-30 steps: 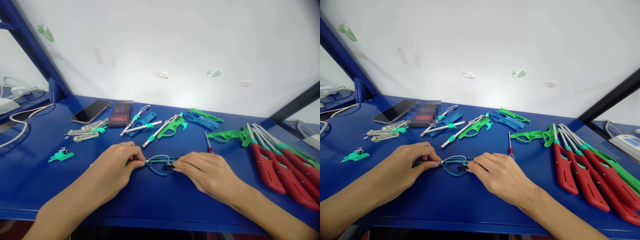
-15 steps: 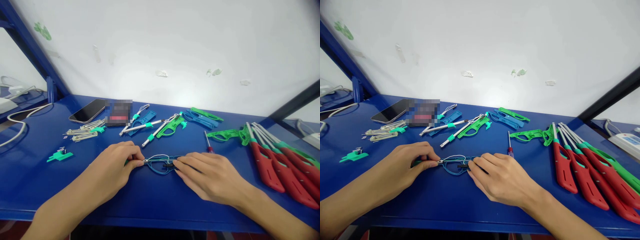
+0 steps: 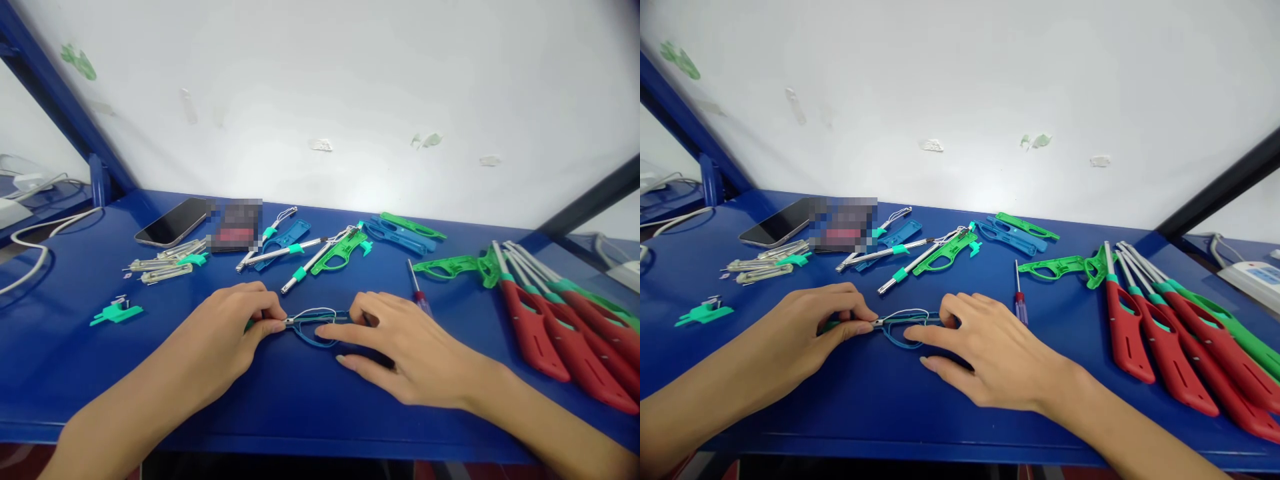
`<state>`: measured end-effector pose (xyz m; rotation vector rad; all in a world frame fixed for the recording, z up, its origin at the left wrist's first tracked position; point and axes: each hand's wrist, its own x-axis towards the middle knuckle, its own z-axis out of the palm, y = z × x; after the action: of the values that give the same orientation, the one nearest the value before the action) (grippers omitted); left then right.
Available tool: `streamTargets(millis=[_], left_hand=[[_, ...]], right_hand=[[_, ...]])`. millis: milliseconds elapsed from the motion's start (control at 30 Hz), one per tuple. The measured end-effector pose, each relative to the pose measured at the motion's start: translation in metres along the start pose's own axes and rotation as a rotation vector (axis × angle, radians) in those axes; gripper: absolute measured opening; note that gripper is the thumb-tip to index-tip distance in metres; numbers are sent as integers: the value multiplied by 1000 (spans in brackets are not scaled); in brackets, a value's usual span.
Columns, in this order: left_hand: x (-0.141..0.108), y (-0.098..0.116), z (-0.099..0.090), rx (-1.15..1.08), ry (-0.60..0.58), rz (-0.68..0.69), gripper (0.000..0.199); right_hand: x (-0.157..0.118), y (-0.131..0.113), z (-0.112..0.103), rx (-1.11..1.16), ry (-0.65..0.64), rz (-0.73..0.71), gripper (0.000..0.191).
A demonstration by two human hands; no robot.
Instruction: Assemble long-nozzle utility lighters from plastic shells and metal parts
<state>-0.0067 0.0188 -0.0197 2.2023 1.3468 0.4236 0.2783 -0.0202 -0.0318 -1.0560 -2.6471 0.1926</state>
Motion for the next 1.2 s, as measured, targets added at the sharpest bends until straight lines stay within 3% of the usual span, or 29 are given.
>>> streamTargets(millis=[667,1033,1200], left_hand=[[-1,-3,9,38,38,126,23],[-3,0,9,82,32,120,21],[-2,0,8,71,25,120,24]], right_hand=[[-5,1,6,-52,20,-35,32],[-5,-2,5,-53,7,-31,30],[-8,0,3,98,166,-4,27]])
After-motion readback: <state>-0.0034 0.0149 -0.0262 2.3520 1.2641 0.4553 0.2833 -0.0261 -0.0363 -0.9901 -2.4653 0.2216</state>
